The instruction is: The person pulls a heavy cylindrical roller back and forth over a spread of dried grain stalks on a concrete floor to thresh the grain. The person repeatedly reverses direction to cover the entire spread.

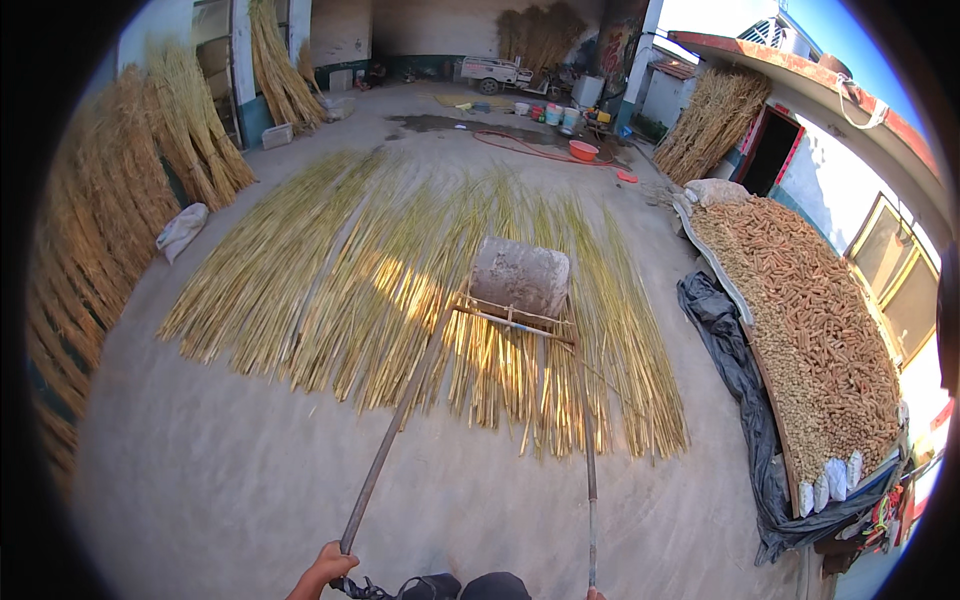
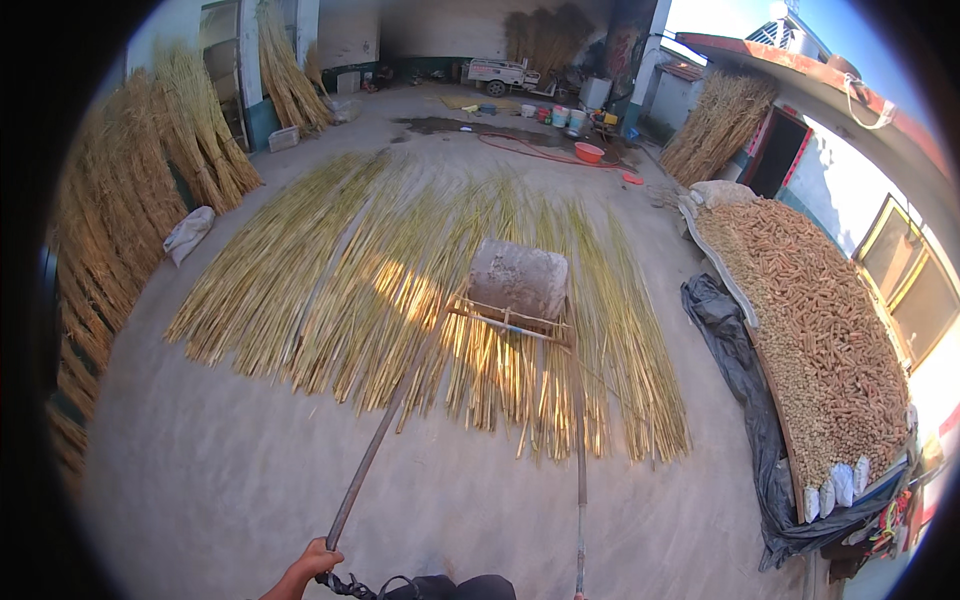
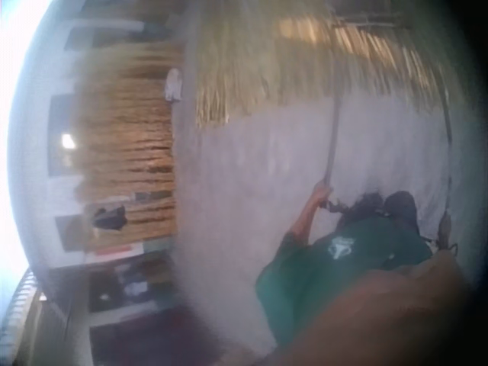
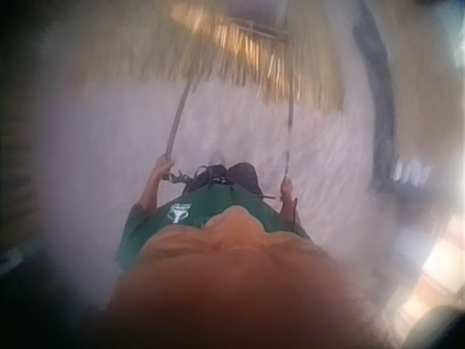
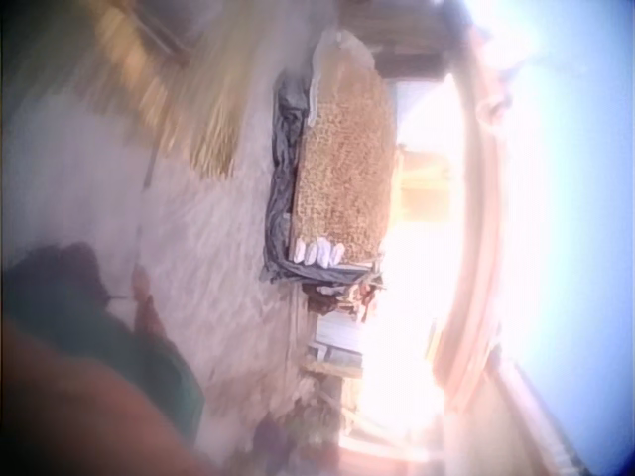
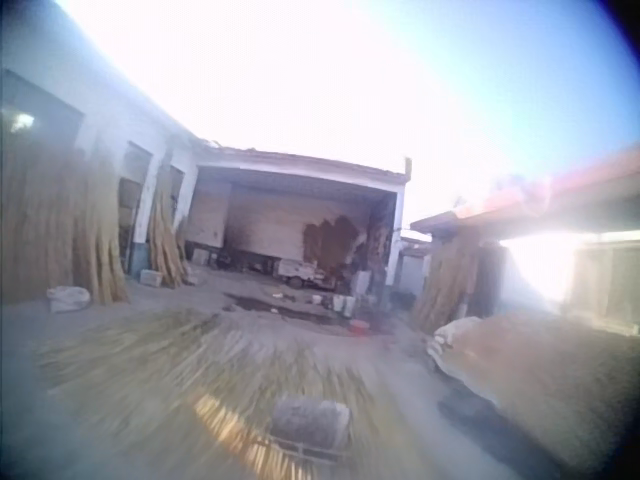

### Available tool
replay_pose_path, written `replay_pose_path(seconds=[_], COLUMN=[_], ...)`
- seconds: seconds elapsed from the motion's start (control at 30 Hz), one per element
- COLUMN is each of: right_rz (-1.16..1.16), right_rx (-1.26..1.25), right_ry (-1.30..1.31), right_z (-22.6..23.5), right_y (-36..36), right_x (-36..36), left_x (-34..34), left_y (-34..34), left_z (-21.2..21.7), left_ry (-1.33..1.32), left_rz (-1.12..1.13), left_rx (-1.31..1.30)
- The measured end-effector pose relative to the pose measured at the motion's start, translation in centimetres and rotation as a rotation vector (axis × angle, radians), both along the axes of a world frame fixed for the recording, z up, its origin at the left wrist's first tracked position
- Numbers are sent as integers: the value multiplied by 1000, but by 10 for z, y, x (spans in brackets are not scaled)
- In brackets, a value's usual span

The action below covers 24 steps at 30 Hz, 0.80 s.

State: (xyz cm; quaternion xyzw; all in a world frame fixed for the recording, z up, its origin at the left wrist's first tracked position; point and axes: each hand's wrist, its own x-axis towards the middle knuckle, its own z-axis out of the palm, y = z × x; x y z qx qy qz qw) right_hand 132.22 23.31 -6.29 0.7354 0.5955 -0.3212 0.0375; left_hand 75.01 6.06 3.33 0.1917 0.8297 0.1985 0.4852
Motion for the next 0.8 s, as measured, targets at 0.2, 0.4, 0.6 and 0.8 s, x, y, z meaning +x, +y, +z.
replay_pose_path(seconds=[0.2, 0.4, 0.6, 0.8], right_rz=[47, 96, 162, 185], right_rx=[34, 33, 33, 23], right_ry=[-10, -37, -41, -72], right_z=[-2, -17, -42, -79], right_y=[108, 216, 320, 385], right_x=[1, 21, 47, 63], left_x=[5, 21, 35, 35], left_y=[97, 197, 270, 345], left_z=[-34, -43, -67, -72], left_ry=[48, 217, 292, 322], left_rz=[7, 17, -2, -5], left_rx=[32, -2, -83, -105])
